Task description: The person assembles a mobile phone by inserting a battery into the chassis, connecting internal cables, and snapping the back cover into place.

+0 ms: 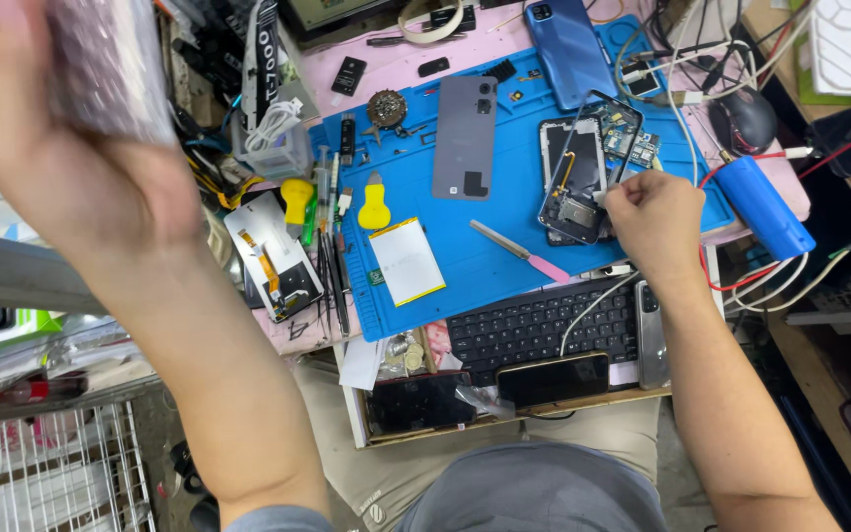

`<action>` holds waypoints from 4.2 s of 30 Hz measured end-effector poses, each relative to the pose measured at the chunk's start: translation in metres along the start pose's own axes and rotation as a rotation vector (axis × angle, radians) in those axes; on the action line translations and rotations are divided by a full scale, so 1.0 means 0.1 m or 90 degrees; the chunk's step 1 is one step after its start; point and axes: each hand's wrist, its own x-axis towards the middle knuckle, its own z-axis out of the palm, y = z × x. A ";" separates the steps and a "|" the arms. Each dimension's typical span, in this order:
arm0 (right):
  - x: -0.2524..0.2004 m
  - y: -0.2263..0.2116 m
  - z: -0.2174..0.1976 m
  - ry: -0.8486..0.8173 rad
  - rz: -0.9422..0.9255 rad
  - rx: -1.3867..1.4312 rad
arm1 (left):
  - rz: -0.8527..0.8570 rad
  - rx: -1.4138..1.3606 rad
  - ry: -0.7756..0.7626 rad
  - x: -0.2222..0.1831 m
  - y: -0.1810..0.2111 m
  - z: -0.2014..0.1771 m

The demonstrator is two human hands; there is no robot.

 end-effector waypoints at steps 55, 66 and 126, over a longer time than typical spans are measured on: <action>-0.93 -1.20 -0.57 -0.147 -0.537 -0.158 | -0.188 0.217 -0.426 -2.02 -0.48 0.45; -0.81 -1.18 -0.46 -0.195 -0.527 -0.347 | -0.430 -0.143 -0.113 -2.49 -1.17 -0.08; -0.96 0.66 -0.44 -0.374 0.031 1.216 | -0.358 0.955 -0.396 -1.65 -2.36 1.89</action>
